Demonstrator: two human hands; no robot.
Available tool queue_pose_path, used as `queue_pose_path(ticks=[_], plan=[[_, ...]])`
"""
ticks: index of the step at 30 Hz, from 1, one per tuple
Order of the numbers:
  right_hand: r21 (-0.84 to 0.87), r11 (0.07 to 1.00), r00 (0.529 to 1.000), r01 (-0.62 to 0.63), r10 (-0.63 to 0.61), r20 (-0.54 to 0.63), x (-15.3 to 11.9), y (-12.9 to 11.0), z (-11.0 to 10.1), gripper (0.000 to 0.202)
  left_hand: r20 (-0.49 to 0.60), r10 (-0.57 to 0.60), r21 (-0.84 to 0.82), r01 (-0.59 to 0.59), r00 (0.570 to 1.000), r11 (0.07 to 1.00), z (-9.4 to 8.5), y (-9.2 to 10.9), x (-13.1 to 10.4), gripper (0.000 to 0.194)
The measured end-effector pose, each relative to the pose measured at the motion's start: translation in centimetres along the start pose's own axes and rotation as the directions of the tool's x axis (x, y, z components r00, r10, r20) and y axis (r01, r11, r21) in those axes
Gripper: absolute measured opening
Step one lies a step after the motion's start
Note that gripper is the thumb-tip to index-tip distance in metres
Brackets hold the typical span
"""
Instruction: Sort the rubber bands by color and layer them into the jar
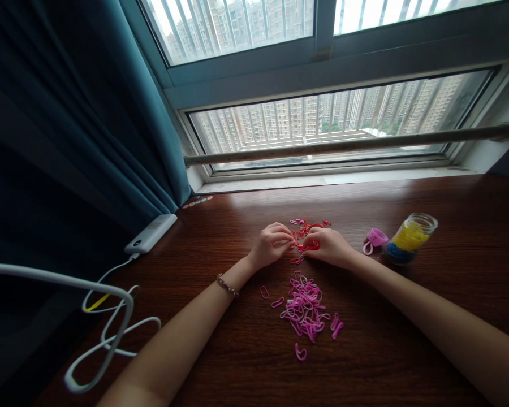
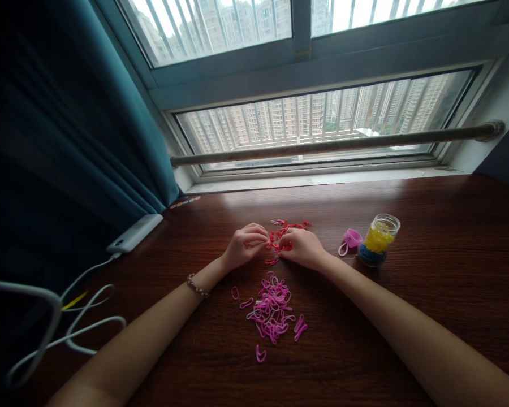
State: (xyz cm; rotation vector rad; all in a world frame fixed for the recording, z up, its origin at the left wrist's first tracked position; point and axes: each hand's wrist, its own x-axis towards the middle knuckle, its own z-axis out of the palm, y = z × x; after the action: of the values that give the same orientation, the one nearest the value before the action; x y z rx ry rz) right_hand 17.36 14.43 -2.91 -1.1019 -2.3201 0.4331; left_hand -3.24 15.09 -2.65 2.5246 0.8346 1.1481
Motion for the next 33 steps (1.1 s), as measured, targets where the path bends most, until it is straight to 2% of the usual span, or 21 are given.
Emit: queue_pose_path(ticks=[4, 8, 10, 12, 14, 16, 18, 22, 24, 27, 28, 29, 31, 32, 33], plan=[[-0.09, 0.996, 0.999, -0.021, 0.024, 0.033, -0.1, -0.2, -0.1, 0.013, 0.161, 0.14, -0.13, -0.12, 0.977, 0.984, 0.2, 2.5, 0.3, 0.011], [-0.081, 0.995, 0.998, -0.055, 0.056, 0.013, -0.1, 0.0, -0.1, 0.013, 0.307, 0.248, -0.226, -0.182, 0.919, 0.957, 0.6, 4.5, 0.4, 0.016], [-0.047, 0.997, 0.998, -0.066, 0.066, -0.016, 0.0, 0.1, -0.1, 0.009, 0.357, 0.282, -0.251, -0.199, 0.891, 0.947, 0.7, 5.0, 0.4, 0.018], [0.007, 0.997, 0.996, -0.082, 0.082, -0.034, 0.2, 0.4, -0.1, 0.008, 0.359, 0.284, -0.272, -0.191, 0.889, 0.943, 0.5, 5.1, 0.4, 0.022], [0.083, 0.991, 0.993, -0.108, 0.112, -0.039, 0.4, 0.6, 0.0, 0.009, 0.306, 0.226, -0.267, -0.145, 0.925, 0.953, 0.1, 4.7, 0.4, 0.029], [0.179, 0.976, 0.99, -0.121, 0.133, -0.055, 0.5, 0.9, 0.1, 0.009, 0.206, 0.119, -0.227, -0.071, 0.971, 0.971, -0.4, 3.9, 0.3, 0.032], [0.277, 0.954, 0.986, -0.115, 0.143, -0.084, 0.6, 1.0, 0.2, 0.011, 0.114, 0.015, -0.183, 0.006, 0.993, 0.983, -0.8, 3.1, 0.1, 0.029], [0.435, 0.887, 0.977, -0.153, 0.202, -0.069, 0.7, 1.0, -0.2, 0.02, 0.018, -0.092, -0.097, 0.094, 0.996, 0.991, -0.8, 2.0, 0.1, 0.024], [0.507, 0.846, 0.978, -0.163, 0.205, -0.028, 0.8, 0.7, -0.6, 0.023, -0.018, -0.13, 0.04, 0.131, 0.991, 0.991, -0.4, 1.5, 0.1, 0.021], [0.606, 0.785, 0.988, -0.13, 0.052, 0.145, 0.7, -0.1, -1.3, 0.024, 0.048, -0.208, 0.306, 0.184, 0.977, 0.934, 0.3, 0.6, 0.1, 0.029], [0.63, 0.766, 0.97, -0.13, -0.033, 0.24, 0.6, -0.6, -1.4, 0.024, 0.098, -0.247, 0.372, 0.195, 0.964, 0.907, 0.5, 0.3, 0.1, 0.032], [0.645, 0.751, 0.932, -0.141, -0.119, 0.343, 0.4, -1.1, -1.5, 0.025, 0.151, -0.289, 0.419, 0.203, 0.945, 0.885, 0.6, -0.1, 0.0, 0.034], [0.648, 0.742, 0.821, -0.172, -0.256, 0.511, 0.1, -2.1, -1.3, 0.027, 0.24, -0.358, 0.467, 0.216, 0.902, 0.857, 0.9, -0.6, 0.0, 0.039], [0.641, 0.747, 0.772, -0.177, -0.298, 0.562, -0.1, -2.5, -1.2, 0.028, 0.269, -0.382, 0.479, 0.222, 0.884, 0.85, 1.0, -0.8, 0.0, 0.042], [0.628, 0.76, 0.746, -0.167, -0.318, 0.584, -0.2, -2.9, -1.0, 0.029, 0.291, -0.399, 0.487, 0.225, 0.869, 0.844, 1.0, -0.9, 0.0, 0.045]])
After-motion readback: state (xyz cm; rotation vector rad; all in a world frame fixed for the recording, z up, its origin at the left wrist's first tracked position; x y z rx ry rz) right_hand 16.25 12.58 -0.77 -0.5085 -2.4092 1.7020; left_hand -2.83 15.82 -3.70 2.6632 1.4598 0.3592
